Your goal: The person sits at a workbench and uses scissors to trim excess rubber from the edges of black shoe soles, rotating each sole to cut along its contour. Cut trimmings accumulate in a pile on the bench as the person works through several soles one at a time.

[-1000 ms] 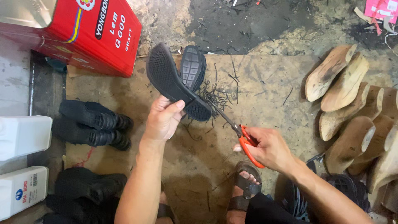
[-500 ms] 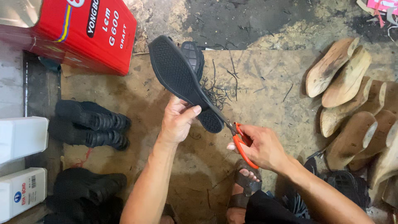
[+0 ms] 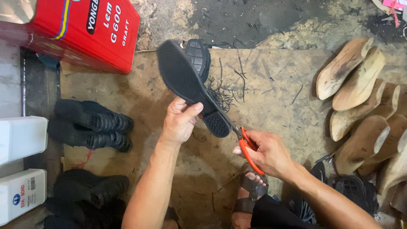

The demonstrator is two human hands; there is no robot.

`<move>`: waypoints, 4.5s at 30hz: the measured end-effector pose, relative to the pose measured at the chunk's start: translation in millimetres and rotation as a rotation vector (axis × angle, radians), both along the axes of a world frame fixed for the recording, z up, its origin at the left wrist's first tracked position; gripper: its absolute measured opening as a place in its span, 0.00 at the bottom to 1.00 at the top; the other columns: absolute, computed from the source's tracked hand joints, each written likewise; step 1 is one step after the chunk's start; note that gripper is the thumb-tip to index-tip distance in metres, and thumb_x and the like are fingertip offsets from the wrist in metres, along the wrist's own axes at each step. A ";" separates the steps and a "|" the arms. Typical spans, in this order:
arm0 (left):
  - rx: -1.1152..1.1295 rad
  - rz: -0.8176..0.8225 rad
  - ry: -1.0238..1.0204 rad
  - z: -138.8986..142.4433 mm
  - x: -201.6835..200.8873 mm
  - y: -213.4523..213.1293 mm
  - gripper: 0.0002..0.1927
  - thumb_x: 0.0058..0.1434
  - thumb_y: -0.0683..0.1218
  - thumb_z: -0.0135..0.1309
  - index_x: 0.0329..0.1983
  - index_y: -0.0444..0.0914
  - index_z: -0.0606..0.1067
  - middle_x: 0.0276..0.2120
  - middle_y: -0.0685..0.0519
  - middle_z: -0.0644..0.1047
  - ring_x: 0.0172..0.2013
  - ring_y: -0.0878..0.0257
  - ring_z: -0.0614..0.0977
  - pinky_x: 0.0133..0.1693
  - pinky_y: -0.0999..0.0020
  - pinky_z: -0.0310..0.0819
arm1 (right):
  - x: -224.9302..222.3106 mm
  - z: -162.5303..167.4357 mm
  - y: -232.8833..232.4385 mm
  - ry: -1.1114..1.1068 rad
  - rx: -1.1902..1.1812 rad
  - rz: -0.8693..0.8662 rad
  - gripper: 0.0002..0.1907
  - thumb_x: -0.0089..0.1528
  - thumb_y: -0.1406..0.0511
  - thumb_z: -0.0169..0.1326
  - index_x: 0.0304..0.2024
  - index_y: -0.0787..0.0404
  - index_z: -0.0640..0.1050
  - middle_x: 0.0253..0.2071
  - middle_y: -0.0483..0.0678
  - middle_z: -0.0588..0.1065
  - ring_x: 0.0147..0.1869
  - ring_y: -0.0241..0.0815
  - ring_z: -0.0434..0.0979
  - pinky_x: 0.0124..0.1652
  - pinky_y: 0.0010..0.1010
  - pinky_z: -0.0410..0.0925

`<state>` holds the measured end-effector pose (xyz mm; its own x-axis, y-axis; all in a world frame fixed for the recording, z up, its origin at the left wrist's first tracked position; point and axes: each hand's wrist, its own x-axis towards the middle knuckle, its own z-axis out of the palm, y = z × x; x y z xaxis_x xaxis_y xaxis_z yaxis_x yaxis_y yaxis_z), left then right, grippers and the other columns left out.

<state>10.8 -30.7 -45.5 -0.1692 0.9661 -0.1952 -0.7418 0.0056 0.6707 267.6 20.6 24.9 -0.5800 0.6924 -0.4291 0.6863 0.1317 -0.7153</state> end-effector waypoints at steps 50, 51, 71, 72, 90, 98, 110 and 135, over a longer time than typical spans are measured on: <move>-0.024 0.040 -0.309 -6.3 9.0 20.1 0.13 0.70 0.34 0.52 0.55 0.37 0.76 0.49 0.50 0.80 0.48 0.59 0.83 0.51 0.58 0.82 | -19.9 -21.3 10.0 0.077 -0.066 -0.070 0.22 0.53 0.59 0.66 0.48 0.60 0.80 0.27 0.51 0.78 0.27 0.41 0.75 0.30 0.33 0.70; -0.005 0.027 -0.312 -6.0 9.7 20.1 0.12 0.70 0.34 0.52 0.55 0.37 0.76 0.49 0.49 0.80 0.48 0.58 0.83 0.51 0.57 0.82 | -21.4 -20.3 9.7 0.098 -0.064 -0.078 0.20 0.55 0.60 0.64 0.48 0.60 0.80 0.28 0.51 0.78 0.28 0.40 0.76 0.31 0.33 0.70; -0.036 0.042 -0.361 -3.8 19.7 19.1 0.15 0.70 0.34 0.51 0.58 0.38 0.76 0.49 0.51 0.80 0.49 0.61 0.81 0.53 0.62 0.77 | -39.1 1.1 6.8 0.082 -0.338 -0.282 0.11 0.59 0.62 0.61 0.39 0.63 0.80 0.17 0.47 0.74 0.17 0.33 0.72 0.17 0.30 0.66; -0.031 0.044 -0.359 -3.6 19.2 19.0 0.15 0.70 0.34 0.51 0.58 0.38 0.75 0.49 0.51 0.80 0.49 0.61 0.81 0.54 0.62 0.77 | -38.4 -2.6 7.9 0.097 -0.229 -0.232 0.12 0.59 0.62 0.61 0.40 0.63 0.80 0.17 0.48 0.74 0.18 0.35 0.72 0.19 0.31 0.66; 0.010 -0.021 -0.300 -8.9 27.3 21.1 0.13 0.72 0.34 0.53 0.57 0.36 0.75 0.50 0.49 0.80 0.49 0.59 0.82 0.51 0.57 0.80 | -1.1 -39.7 19.7 0.357 -0.475 -0.389 0.15 0.60 0.64 0.60 0.49 0.61 0.80 0.27 0.42 0.74 0.25 0.31 0.72 0.24 0.25 0.66; 0.057 0.123 -0.224 -7.2 5.3 28.9 0.20 0.70 0.34 0.51 0.65 0.38 0.72 0.56 0.51 0.78 0.56 0.61 0.80 0.61 0.61 0.73 | -14.1 -19.9 15.3 0.148 -0.073 -0.080 0.14 0.54 0.60 0.68 0.36 0.62 0.81 0.20 0.42 0.73 0.24 0.30 0.68 0.24 0.26 0.64; 0.087 0.061 -0.205 -2.4 13.3 19.6 0.21 0.70 0.33 0.51 0.66 0.38 0.72 0.57 0.51 0.78 0.58 0.60 0.78 0.62 0.59 0.72 | -33.1 5.7 23.4 -0.023 0.259 -0.072 0.27 0.49 0.47 0.67 0.33 0.62 0.79 0.20 0.51 0.70 0.23 0.52 0.71 0.28 0.42 0.65; 0.131 -0.015 -0.132 -15.8 6.6 12.2 0.21 0.70 0.31 0.52 0.65 0.37 0.73 0.56 0.51 0.79 0.57 0.62 0.79 0.62 0.62 0.73 | -26.5 5.6 21.2 0.054 0.309 -0.041 0.26 0.50 0.48 0.68 0.29 0.63 0.77 0.18 0.51 0.67 0.20 0.51 0.67 0.25 0.40 0.62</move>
<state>17.4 -18.5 -61.3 -0.1358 0.9869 -0.0876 -0.8241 -0.0635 0.5629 241.1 41.8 30.5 -0.5653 0.8084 -0.1640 0.6576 0.3216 -0.6813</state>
